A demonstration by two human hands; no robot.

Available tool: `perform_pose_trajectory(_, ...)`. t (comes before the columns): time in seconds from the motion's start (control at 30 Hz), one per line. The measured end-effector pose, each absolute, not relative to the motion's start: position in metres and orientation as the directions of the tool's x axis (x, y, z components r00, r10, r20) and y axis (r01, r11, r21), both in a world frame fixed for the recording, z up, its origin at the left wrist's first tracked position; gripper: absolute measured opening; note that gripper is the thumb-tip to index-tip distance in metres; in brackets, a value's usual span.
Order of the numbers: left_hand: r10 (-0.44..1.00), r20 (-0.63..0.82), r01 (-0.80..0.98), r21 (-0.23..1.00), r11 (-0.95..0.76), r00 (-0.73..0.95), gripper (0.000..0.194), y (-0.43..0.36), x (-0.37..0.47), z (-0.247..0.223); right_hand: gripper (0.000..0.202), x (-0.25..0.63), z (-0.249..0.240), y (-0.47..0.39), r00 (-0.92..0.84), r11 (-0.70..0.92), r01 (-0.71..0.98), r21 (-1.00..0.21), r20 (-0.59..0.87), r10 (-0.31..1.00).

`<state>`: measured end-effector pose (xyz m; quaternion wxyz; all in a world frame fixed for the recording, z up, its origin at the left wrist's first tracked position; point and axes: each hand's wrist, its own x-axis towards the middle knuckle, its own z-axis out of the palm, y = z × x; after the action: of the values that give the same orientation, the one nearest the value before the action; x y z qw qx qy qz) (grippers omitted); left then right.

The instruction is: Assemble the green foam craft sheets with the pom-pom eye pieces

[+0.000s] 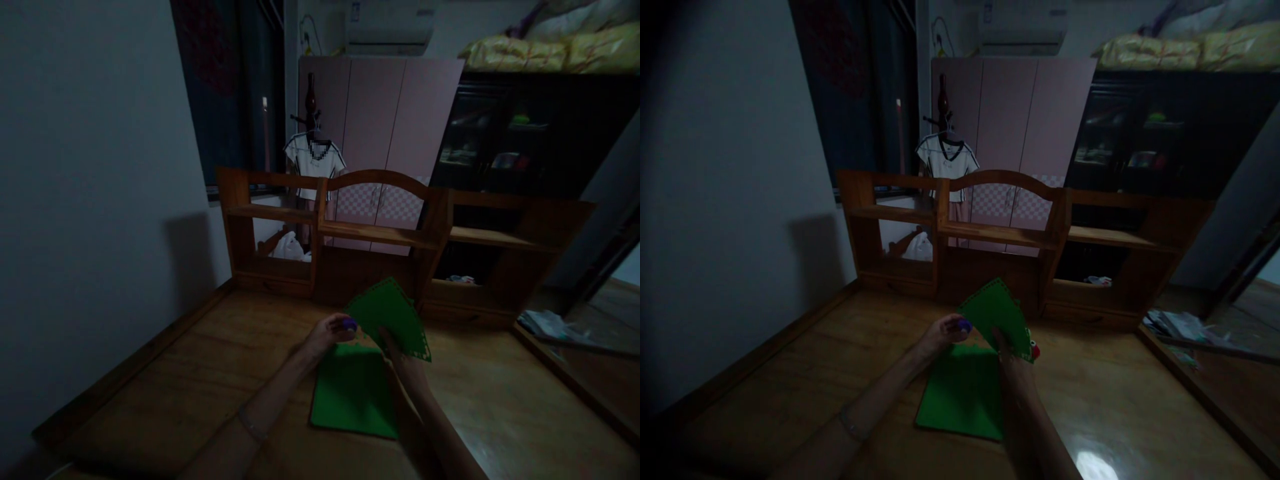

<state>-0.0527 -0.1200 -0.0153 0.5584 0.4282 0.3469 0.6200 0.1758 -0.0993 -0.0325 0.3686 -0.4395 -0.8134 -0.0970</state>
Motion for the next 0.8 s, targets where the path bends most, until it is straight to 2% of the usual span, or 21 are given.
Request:
perform_pose_trajectory(0.1, 0.984, 0.179, -0.376, 0.912, -0.163, 0.009, 0.050, -0.1185, -0.0525, -0.0181, 0.052, 0.1753, -0.0363, -0.0992, -0.366, 0.550, 0.829, -0.096, 0.651, 0.665)
perform_pose_trajectory(0.3, 0.988, 0.154, -0.388, 0.910, -0.146, -0.011, 0.052, -0.1182, -0.0522, -0.0181, 0.056, 0.1757, -0.0373, -0.1021, -0.370, 0.535, 0.837, -0.113, 0.603, 0.707)
perform_pose_trajectory(0.53, 0.988, 0.156, -0.358, 0.923, -0.139, 0.019, 0.050, -0.1147, -0.0538, -0.0198, 0.049, 0.1750, -0.0372, -0.1040, -0.333, 0.515, 0.849, -0.118, 0.637, 0.695)
perform_pose_trajectory(0.8, 0.994, 0.092, -0.401, 0.910, -0.105, -0.052, 0.054, -0.1129, -0.0520, -0.0238, 0.049, 0.1765, -0.0405, -0.1007, -0.343, 0.564, 0.813, -0.147, 0.661, 0.667)
